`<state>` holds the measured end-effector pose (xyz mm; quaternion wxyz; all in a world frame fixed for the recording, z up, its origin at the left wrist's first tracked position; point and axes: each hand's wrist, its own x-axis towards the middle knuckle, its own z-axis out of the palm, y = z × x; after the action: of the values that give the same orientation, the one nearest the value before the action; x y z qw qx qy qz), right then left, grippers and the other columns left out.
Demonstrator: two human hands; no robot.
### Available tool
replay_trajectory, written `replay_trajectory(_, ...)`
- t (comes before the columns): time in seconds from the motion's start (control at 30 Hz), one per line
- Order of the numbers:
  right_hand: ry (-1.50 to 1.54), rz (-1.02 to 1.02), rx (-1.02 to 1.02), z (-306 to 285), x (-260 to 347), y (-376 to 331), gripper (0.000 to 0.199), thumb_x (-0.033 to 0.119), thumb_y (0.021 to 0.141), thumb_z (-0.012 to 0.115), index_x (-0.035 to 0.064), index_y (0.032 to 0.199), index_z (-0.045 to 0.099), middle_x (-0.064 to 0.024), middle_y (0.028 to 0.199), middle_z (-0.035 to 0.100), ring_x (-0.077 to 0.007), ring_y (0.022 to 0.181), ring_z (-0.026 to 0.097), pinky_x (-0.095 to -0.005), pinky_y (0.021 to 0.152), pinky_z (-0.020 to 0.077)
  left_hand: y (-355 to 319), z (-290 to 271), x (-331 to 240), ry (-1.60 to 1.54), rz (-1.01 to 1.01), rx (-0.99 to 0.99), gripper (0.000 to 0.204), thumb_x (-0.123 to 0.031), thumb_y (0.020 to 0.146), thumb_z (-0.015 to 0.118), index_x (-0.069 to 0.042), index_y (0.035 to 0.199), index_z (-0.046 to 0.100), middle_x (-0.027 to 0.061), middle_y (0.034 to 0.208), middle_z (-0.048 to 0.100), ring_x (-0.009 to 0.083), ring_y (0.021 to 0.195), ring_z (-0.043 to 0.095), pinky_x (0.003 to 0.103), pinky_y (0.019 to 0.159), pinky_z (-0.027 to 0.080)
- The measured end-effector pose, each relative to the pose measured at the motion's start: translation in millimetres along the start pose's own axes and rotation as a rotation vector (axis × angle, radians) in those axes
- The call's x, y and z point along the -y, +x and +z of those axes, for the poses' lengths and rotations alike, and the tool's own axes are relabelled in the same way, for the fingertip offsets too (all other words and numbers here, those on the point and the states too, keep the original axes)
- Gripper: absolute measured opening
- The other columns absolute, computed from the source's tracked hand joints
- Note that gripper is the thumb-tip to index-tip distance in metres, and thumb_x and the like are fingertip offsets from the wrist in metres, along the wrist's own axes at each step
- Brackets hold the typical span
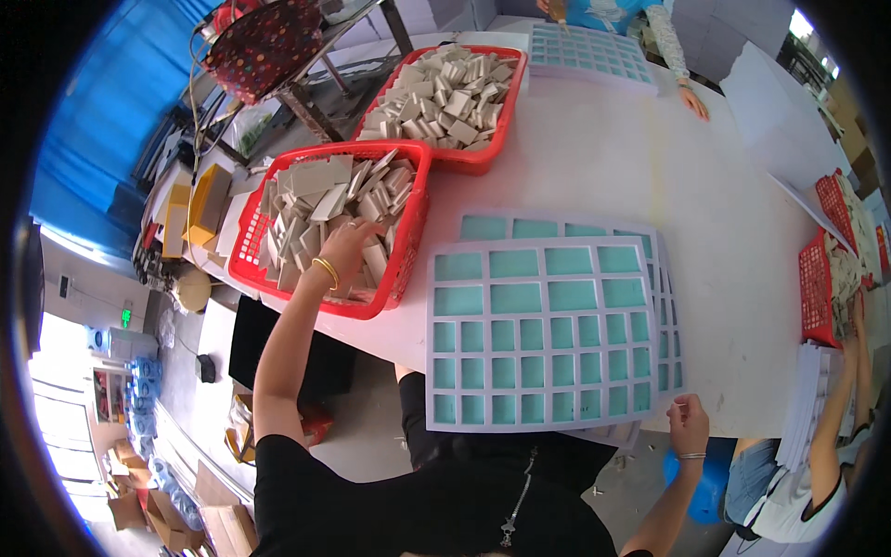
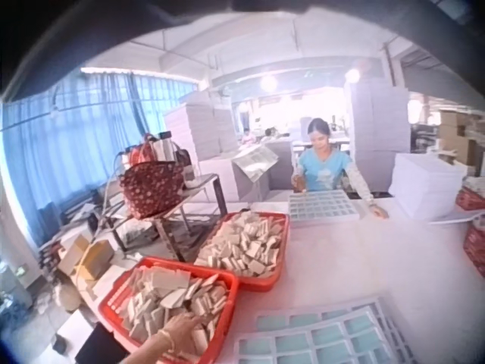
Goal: The person picks small square tiles from a red basket and places them into the compartments of a white grid tray. The person handles the tiles one by one, filling the grid slots systematically.
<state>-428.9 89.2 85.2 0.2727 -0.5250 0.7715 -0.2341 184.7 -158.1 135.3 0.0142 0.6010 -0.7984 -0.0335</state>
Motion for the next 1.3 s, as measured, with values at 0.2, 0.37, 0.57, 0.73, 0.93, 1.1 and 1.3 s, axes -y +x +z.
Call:
replay_trajectory(0.2,-0.044,-0.015,-0.02,2.1,8.9,-10.4,0.013,0.012,0.084,0.059,0.0027,0.092,0.057,-0.0114,0.075,0.064,-0.0208,0.068,0.065,-0.0305,0.061,0.05,4.6,17.2,15.7,0.229,0.096,0.144,0.043,-0.016,0.066,0.075,-0.02,0.107,0.062,0.0008,0.12,0.053,0.0235,0.121,0.045,0.041,0.1,0.033)
replay_trajectory(0.37,-0.052,-0.077,-0.009,3.4,22.9,-4.0,0.013,0.013,0.084,0.06,0.0024,0.091,0.057,-0.0102,0.075,0.064,-0.0196,0.067,0.064,-0.03,0.06,0.0485,2.3,14.5,36.8,0.394,0.227,0.062,0.026,-0.017,0.067,0.072,-0.017,0.092,0.067,-0.0018,0.114,0.056,0.019,0.115,0.047,0.039,0.098,0.033)
replay_trajectory(0.57,-0.062,-0.17,-0.006,9.7,52.4,7.6,0.015,0.013,0.084,0.06,0.0032,0.094,0.058,-0.0121,0.077,0.063,-0.0246,0.069,0.064,-0.0325,0.062,0.0487,-15.3,-38.1,22.5,0.073,0.077,-0.02,0.037,-0.025,0.071,0.07,-0.009,0.101,0.054,0.0122,0.081,0.065,0.0339,0.089,0.062,0.042,0.088,0.044)
replay_trajectory(0.73,-0.019,-0.342,0.009,37.3,89.4,28.0,0.015,0.014,0.083,0.061,0.0053,0.095,0.06,-0.0116,0.079,0.064,-0.0259,0.072,0.065,-0.0343,0.064,0.0496,-33.9,-64.1,14.5,0.08,-0.22,-0.118,0.041,-0.03,0.073,0.067,-0.008,0.103,0.05,0.0192,0.082,0.066,0.0407,0.08,0.063,0.05,0.068,0.049)
replay_trajectory(0.93,0.173,-0.589,0.176,98.3,166.7,35.6,0.02,0.013,0.082,0.063,0.0068,0.1,0.058,-0.0081,0.085,0.065,-0.0224,0.072,0.065,-0.0329,0.065,0.051,-46.5,-71.6,-40.9,0.08,-0.338,-0.424,0.036,-0.028,0.077,0.063,-0.008,0.1,0.045,0.0221,0.07,0.061,0.0426,0.068,0.061,0.05,0.06,0.048)
replay_trajectory(1.1,0.305,-0.696,0.244,125.7,222.0,39.4,0.035,0.011,0.081,0.066,0.0084,0.113,0.053,-0.0075,0.1,0.063,-0.0219,0.075,0.064,-0.0315,0.065,0.0508,-39.4,-47.7,-35.8,-0.037,-0.139,-0.419,0.033,-0.02,0.077,0.063,-0.008,0.1,0.043,0.0206,0.067,0.059,0.0426,0.065,0.059,0.05,0.056,0.045)
replay_trajectory(1.3,0.435,-0.832,0.06,167.4,279.1,72.3,0.064,0.013,0.079,0.07,0.0109,0.134,0.038,-0.0104,0.121,0.054,-0.0192,0.078,0.062,-0.0299,0.061,0.0497,-44.8,-45.0,-61.0,-0.267,0.037,-0.394,0.032,-0.018,0.078,0.065,-0.008,0.1,0.043,0.0197,0.071,0.059,0.0414,0.067,0.059,0.047,0.055,0.045)
